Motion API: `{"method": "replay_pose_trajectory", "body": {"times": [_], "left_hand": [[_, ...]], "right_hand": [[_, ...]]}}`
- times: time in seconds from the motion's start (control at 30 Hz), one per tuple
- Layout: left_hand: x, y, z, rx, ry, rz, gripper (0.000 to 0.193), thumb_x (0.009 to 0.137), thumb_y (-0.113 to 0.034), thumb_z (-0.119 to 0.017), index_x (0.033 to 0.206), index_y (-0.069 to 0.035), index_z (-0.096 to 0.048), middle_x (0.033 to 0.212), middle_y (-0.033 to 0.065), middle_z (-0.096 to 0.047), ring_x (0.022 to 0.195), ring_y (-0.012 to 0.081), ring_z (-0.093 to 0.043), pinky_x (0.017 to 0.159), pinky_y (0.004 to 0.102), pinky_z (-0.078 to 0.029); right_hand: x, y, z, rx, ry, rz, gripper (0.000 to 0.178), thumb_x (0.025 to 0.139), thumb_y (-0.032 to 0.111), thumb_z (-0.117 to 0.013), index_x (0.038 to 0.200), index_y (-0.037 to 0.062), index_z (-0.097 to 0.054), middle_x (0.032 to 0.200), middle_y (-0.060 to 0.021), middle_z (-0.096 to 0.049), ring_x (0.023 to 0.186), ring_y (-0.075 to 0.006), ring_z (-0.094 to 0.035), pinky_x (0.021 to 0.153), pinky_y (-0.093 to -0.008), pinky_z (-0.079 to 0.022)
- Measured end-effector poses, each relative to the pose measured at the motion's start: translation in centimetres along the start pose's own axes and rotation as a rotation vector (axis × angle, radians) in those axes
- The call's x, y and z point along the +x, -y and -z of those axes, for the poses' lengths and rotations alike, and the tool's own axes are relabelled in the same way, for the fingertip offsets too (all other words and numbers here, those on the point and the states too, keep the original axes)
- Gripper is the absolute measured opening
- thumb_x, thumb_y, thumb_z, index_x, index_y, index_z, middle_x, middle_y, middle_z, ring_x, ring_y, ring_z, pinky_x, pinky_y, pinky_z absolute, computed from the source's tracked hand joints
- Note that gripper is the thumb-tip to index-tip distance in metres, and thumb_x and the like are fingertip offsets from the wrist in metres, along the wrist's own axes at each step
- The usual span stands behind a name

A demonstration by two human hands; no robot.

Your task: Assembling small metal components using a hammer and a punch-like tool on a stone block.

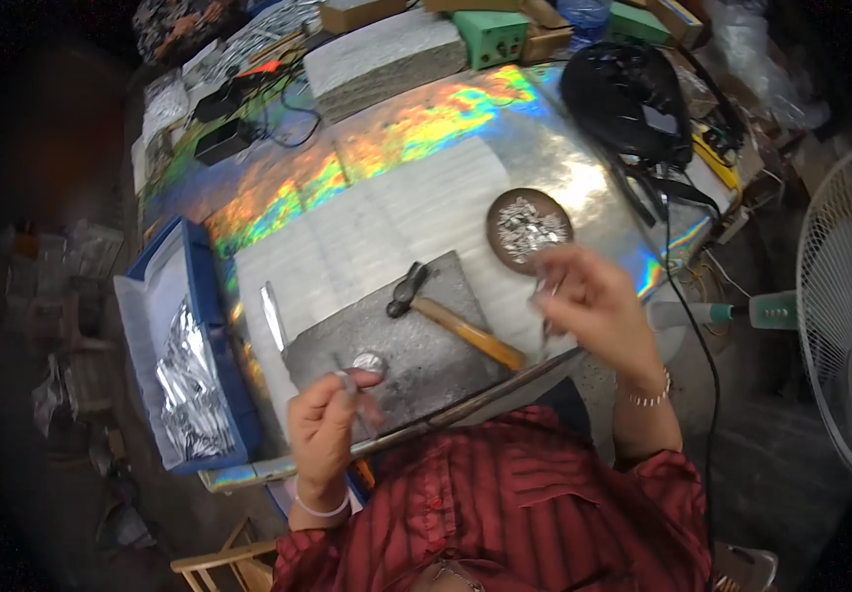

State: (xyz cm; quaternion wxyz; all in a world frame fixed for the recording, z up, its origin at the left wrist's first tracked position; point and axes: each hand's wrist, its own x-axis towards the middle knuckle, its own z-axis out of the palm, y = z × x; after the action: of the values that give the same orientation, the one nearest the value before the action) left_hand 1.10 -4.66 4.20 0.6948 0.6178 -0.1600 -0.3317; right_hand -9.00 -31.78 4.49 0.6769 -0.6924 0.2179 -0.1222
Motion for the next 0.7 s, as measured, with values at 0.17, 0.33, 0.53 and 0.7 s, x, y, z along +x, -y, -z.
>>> {"method": "replay_pose_trajectory", "body": {"times": [0.17,0.33,0.53,0.7], "left_hand": [[0.8,0.6,-0.9,0.154,0.063,-0.149,0.011,0.085,-0.001,-0.055,0.094,0.004,-0.059,0.086,0.0076,-0.062,0.075,0.0118,-0.058,0.067,0.0218,-0.045],[-0.9,0.8,-0.8,-0.167,0.003,-0.063,0.017,0.087,0.001,-0.053,0.104,0.003,-0.051,0.092,0.0051,-0.059,0.086,0.0087,-0.057,0.075,0.0198,-0.047],[-1.5,0.9,-0.4,-0.102,0.007,-0.138,0.015,0.087,0.001,-0.053,0.101,0.004,-0.051,0.091,0.0077,-0.063,0.083,0.0096,-0.059,0.072,0.0202,-0.048],[-1.6,0.5,0.1,0.094,0.027,-0.168,0.012,0.087,-0.001,-0.055,0.098,0.004,-0.053,0.085,0.0094,-0.066,0.079,0.0092,-0.061,0.068,0.0204,-0.049]], "right_hand": [[-1.9,1.2,-6.9,0.179,0.446,0.02,0.012,0.085,0.0,-0.054,0.096,-0.0026,-0.054,0.071,-0.0037,-0.058,0.059,-0.0088,-0.061,0.051,-0.0204,-0.047],[-0.8,1.9,-10.3,-0.257,0.311,0.539,0.009,0.08,0.005,-0.063,0.085,-0.0019,-0.059,0.066,-0.0073,-0.057,0.056,-0.015,-0.059,0.05,-0.0238,-0.044],[-1.5,1.8,-11.9,-0.157,0.263,0.514,0.013,0.075,0.005,-0.068,0.083,-0.0006,-0.06,0.067,-0.0082,-0.058,0.053,-0.0159,-0.057,0.047,-0.0249,-0.043],[-1.5,2.2,-11.9,-0.189,0.303,0.506,0.014,0.074,0.005,-0.069,0.082,-0.0005,-0.059,0.066,-0.0081,-0.058,0.053,-0.0154,-0.058,0.045,-0.0244,-0.043]]}}
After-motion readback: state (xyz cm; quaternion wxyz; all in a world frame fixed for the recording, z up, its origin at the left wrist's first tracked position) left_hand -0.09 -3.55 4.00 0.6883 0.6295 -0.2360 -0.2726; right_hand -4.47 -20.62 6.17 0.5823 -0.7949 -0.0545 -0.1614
